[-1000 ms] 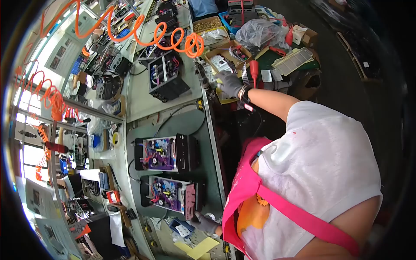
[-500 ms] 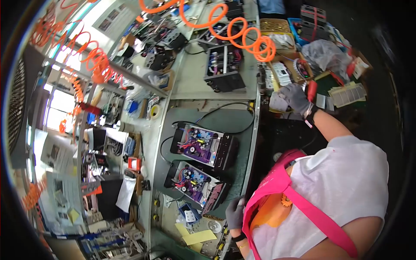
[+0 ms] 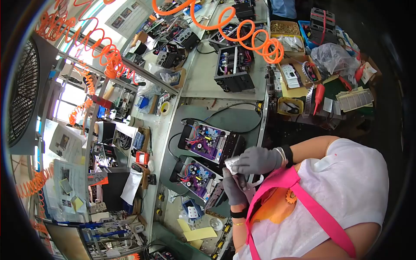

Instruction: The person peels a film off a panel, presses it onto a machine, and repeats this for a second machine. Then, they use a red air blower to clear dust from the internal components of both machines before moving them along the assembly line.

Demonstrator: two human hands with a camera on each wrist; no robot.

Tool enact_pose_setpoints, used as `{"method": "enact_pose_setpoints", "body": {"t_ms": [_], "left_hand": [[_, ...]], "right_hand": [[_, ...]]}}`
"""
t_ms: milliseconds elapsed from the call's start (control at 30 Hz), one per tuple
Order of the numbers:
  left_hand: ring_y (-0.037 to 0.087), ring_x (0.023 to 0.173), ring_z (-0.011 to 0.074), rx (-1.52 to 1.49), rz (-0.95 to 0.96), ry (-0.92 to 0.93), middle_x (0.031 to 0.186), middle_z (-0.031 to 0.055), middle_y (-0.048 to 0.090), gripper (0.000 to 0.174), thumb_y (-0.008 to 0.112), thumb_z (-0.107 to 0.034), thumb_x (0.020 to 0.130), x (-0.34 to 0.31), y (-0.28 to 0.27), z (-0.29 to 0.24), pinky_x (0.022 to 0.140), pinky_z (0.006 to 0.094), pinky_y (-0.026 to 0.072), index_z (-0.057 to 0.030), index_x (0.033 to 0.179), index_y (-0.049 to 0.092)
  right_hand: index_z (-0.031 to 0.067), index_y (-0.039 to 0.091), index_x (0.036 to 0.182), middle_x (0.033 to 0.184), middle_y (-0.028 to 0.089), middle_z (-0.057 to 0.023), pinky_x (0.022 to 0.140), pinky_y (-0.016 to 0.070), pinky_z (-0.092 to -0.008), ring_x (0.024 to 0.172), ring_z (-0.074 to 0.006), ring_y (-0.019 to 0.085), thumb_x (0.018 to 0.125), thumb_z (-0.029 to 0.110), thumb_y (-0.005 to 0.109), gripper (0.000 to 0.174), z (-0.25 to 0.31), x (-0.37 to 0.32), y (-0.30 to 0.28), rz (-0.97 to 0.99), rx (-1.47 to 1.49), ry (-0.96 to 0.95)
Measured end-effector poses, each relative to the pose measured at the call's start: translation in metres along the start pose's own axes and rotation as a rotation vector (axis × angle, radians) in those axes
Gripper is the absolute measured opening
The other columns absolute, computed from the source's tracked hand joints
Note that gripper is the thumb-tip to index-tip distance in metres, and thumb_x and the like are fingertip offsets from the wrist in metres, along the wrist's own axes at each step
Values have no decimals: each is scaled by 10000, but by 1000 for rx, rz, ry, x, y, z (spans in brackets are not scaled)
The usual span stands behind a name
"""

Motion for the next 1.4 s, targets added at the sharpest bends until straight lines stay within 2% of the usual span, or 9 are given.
{"method": "enact_pose_setpoints", "body": {"t_ms": [133, 267, 400, 533, 633, 667, 800, 1300, 1400], "left_hand": [[326, 400, 46, 194, -52, 3, 533, -28, 415, 363, 477, -404, 935, -8, -15, 1, 364, 205, 227, -52, 897, 556], [348, 382, 39, 280, -78, 20, 516, -21, 415, 232, 539, -267, 932, -5, 4, 6, 333, 203, 237, -54, 843, 519], [354, 363, 45, 294, -56, 37, 508, 0, 437, 279, 559, -283, 921, 5, 18, 13, 315, 205, 246, -52, 781, 489], [424, 426, 50, 320, -2, 77, 577, 31, 519, 311, 598, -285, 901, 13, 30, 20, 368, 196, 322, -23, 764, 502], [482, 524, 62, 305, 59, 129, 636, 41, 553, 324, 632, -276, 882, 26, 34, 34, 459, 199, 384, -4, 760, 505], [504, 590, 72, 243, 92, 149, 652, 30, 554, 326, 646, -266, 874, 28, 37, 37, 523, 205, 406, 3, 755, 505], [509, 581, 76, 186, 165, 175, 673, 51, 569, 341, 645, -291, 874, 37, 42, 42, 518, 203, 405, 3, 768, 509], [495, 519, 87, 27, 186, 306, 622, 45, 556, 368, 690, -336, 829, 48, 50, 55, 491, 206, 407, -27, 756, 504], [431, 435, 44, 121, 62, 282, 543, 11, 510, 454, 704, -445, 785, 44, 46, 44, 387, 173, 307, -48, 724, 492]], "right_hand": [[123, 609, 1039, 1085, 608, -52, 753, 477, -389, 1006, -254, 570, 805, 243, 584, 265, 2, -7, -1, 63, 145, -12], [175, 699, 911, 1225, 515, -185, 944, 383, -466, 1158, -386, 455, 703, 357, 722, 278, -5, -29, -14, 96, 548, 435], [64, 288, 1384, 1283, 450, -190, 1010, 360, -402, 1224, -323, 424, 671, 399, 758, 917, -9, -42, 0, -137, 469, 734], [11, 330, 1346, 1176, 555, -132, 944, 422, -348, 1107, -203, 531, 698, 224, 779, 816, -40, -62, -4, -63, 884, 1297], [-16, 391, 1298, 1130, 590, -120, 917, 440, -308, 1057, -183, 564, 743, 129, 733, 668, -54, -79, 6, -282, 1180, 1149], [-25, 480, 1192, 1035, 623, -91, 859, 462, -282, 972, -152, 588, 781, 84, 688, 473, -56, -84, 5, -356, 1178, 1167], [2, 543, 997, 861, 620, -64, 740, 467, -278, 807, -127, 577, 793, 148, 695, 293, -62, -84, -18, -344, 962, 1250], [18, 567, 936, 817, 619, -100, 740, 468, -326, 795, -157, 578, 847, 240, 637, 249, -86, -107, -9, -414, 687, 1221], [54, 579, 942, 831, 608, -52, 754, 464, -308, 793, -128, 544, 881, 192, 573, 152, -124, -144, 0, -819, 583, 1258]]}}
Point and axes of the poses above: each hand's wrist, its own x-axis towards the middle knuckle, its own y-axis out of the palm, z = x × y, the point moved 1 cm from there along x, towards the middle knuckle
